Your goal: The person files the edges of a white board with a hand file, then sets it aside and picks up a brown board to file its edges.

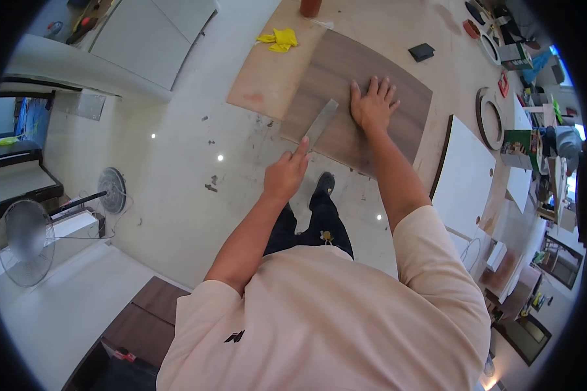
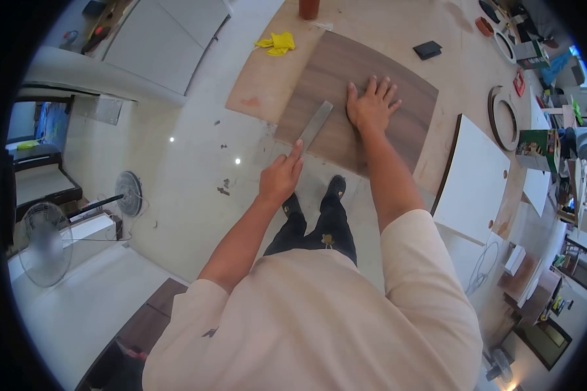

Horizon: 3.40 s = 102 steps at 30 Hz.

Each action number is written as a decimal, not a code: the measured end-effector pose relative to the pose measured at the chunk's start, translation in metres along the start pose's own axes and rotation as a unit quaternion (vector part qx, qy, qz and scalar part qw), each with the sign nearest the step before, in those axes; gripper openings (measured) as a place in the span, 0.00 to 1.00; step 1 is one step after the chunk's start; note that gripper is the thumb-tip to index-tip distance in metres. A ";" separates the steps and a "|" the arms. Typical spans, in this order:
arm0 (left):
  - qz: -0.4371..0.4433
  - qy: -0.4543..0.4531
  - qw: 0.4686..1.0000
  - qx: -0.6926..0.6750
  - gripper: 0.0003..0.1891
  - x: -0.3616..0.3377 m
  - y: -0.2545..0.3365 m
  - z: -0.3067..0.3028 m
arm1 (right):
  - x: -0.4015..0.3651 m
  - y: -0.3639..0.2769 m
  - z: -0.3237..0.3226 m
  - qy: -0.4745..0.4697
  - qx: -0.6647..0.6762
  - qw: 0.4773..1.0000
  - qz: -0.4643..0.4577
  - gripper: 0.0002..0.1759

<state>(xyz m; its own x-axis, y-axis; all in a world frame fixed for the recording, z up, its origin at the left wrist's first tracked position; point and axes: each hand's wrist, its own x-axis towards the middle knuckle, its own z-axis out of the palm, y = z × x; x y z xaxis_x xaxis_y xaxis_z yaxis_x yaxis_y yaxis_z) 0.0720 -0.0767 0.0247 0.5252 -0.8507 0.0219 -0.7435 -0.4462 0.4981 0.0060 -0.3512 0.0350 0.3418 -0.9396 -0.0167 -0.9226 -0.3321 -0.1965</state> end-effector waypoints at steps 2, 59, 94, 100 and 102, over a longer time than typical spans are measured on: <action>-0.023 -0.001 1.000 -0.003 0.27 -0.023 -0.014 -0.010 | -0.003 -0.002 -0.002 -0.006 -0.013 1.000 0.001 0.45; -0.045 -0.037 0.998 -0.033 0.27 -0.068 -0.044 -0.011 | 0.001 0.001 0.006 0.014 -0.033 0.999 -0.030 0.47; -0.024 -0.019 0.999 0.011 0.27 -0.034 -0.017 -0.008 | 0.003 0.016 0.003 0.007 -0.024 0.997 -0.073 0.40; -0.014 -0.018 0.999 -0.026 0.27 -0.066 -0.022 0.003 | -0.004 0.019 0.001 0.001 -0.026 0.996 -0.084 0.39; 0.025 -0.002 1.000 -0.010 0.27 -0.022 -0.003 0.017 | -0.007 0.022 0.003 0.015 -0.031 0.995 -0.089 0.38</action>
<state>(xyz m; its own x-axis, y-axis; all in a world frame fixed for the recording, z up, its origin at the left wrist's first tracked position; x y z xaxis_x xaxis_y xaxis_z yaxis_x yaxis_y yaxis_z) 0.0557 -0.0617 0.0085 0.4862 -0.8728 0.0434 -0.7599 -0.3977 0.5142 -0.0159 -0.3519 0.0281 0.4954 -0.8676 0.0430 -0.8578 -0.4964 -0.1330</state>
